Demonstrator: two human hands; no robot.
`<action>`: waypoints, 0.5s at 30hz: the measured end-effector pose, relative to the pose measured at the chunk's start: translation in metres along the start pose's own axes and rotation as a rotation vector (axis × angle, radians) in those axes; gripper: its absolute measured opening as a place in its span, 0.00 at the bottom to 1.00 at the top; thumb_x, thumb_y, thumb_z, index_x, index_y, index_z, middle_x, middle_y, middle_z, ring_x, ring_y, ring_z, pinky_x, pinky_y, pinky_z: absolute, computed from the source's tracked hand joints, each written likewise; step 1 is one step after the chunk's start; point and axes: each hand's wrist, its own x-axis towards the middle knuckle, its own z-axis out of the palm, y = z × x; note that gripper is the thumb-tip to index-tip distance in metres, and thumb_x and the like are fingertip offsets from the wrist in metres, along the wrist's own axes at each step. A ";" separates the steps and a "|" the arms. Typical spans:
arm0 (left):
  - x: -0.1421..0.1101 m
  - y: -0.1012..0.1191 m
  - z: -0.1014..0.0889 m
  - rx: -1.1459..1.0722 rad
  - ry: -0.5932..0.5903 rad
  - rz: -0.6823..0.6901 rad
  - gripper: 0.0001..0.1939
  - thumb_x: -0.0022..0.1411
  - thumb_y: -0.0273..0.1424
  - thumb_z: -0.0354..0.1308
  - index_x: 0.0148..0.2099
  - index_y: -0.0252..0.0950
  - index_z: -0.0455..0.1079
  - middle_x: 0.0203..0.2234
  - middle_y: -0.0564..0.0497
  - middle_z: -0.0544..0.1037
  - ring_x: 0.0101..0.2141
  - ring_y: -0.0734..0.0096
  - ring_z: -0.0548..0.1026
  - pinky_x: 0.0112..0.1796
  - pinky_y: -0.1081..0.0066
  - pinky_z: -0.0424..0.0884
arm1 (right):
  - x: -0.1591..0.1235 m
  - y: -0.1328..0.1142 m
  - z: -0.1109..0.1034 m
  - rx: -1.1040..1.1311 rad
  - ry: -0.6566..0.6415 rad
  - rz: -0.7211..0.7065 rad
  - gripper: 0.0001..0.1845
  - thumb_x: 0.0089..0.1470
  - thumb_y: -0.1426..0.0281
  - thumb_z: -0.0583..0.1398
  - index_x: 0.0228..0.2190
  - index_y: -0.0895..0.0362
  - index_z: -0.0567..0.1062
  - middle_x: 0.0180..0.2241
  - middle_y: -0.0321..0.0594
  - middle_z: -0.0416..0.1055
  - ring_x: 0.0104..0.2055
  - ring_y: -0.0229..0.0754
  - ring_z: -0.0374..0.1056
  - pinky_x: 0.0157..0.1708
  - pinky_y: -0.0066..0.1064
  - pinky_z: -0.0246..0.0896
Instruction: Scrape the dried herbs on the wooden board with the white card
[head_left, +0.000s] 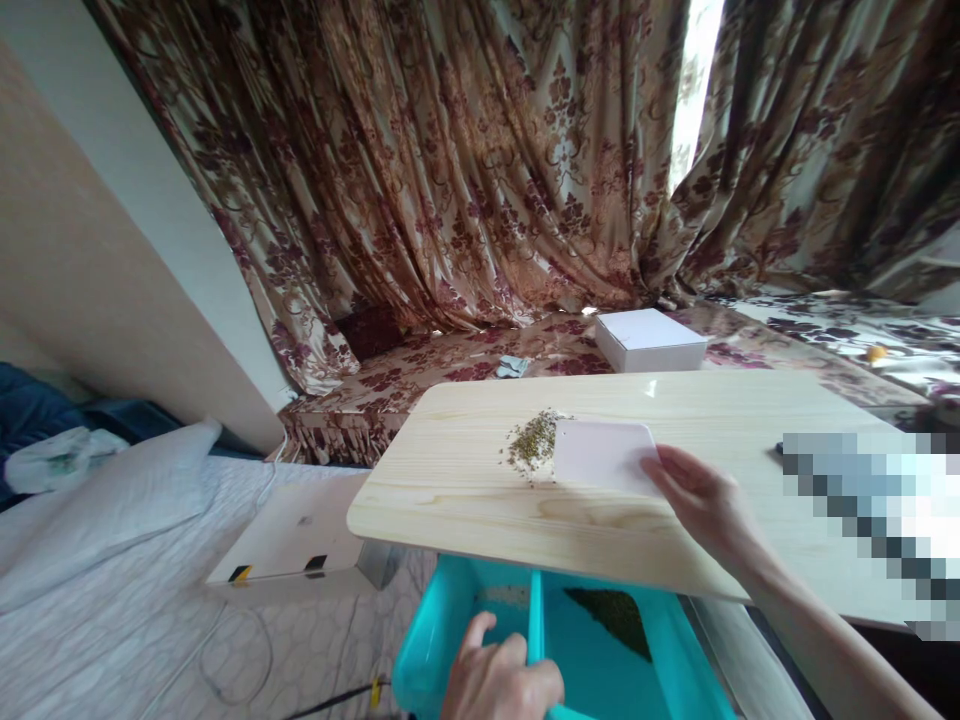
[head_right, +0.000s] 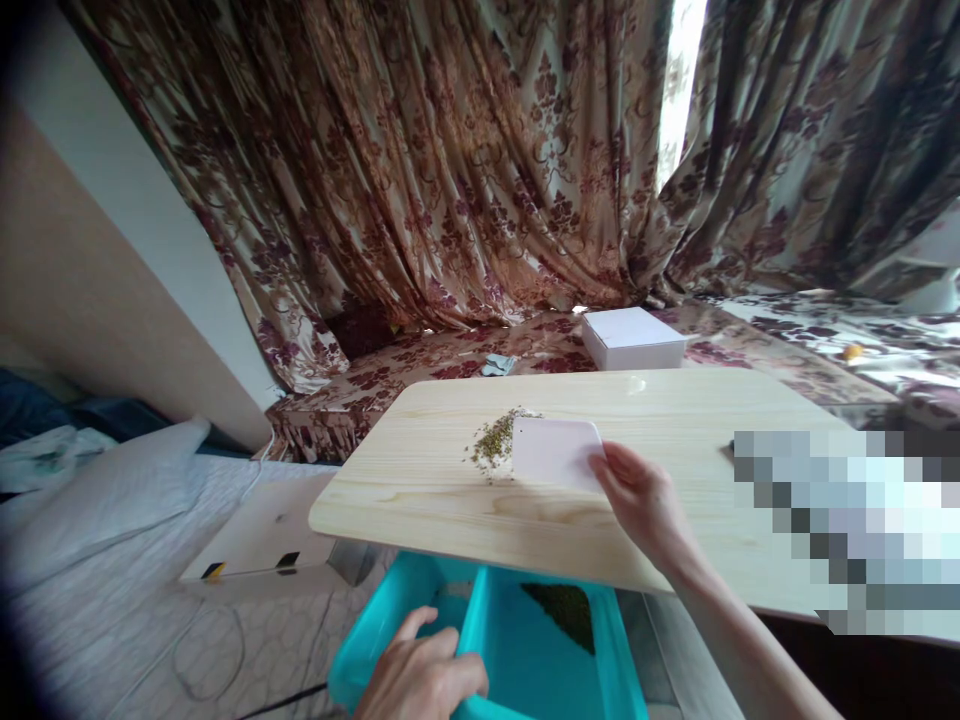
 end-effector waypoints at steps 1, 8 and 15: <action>0.000 0.001 -0.001 0.000 -0.007 -0.008 0.06 0.57 0.30 0.58 0.36 0.48 0.74 0.26 0.56 0.73 0.29 0.69 0.73 0.53 0.58 0.57 | 0.000 0.001 0.000 -0.007 -0.002 -0.005 0.20 0.35 0.53 0.66 0.27 0.54 0.76 0.29 0.41 0.79 0.34 0.48 0.75 0.37 0.36 0.71; 0.000 0.010 -0.011 -0.009 -0.049 -0.066 0.04 0.55 0.34 0.60 0.36 0.45 0.74 0.28 0.55 0.74 0.31 0.69 0.73 0.52 0.57 0.57 | -0.002 -0.002 0.004 -0.047 -0.027 -0.019 0.16 0.39 0.55 0.65 0.27 0.54 0.76 0.29 0.41 0.79 0.34 0.48 0.75 0.37 0.36 0.71; 0.000 0.012 -0.014 -0.031 -0.070 -0.082 0.07 0.53 0.38 0.63 0.36 0.45 0.74 0.28 0.55 0.74 0.32 0.68 0.73 0.53 0.57 0.56 | 0.006 -0.001 0.009 -0.096 -0.003 -0.051 0.14 0.44 0.58 0.62 0.30 0.54 0.76 0.31 0.41 0.79 0.37 0.48 0.75 0.38 0.36 0.70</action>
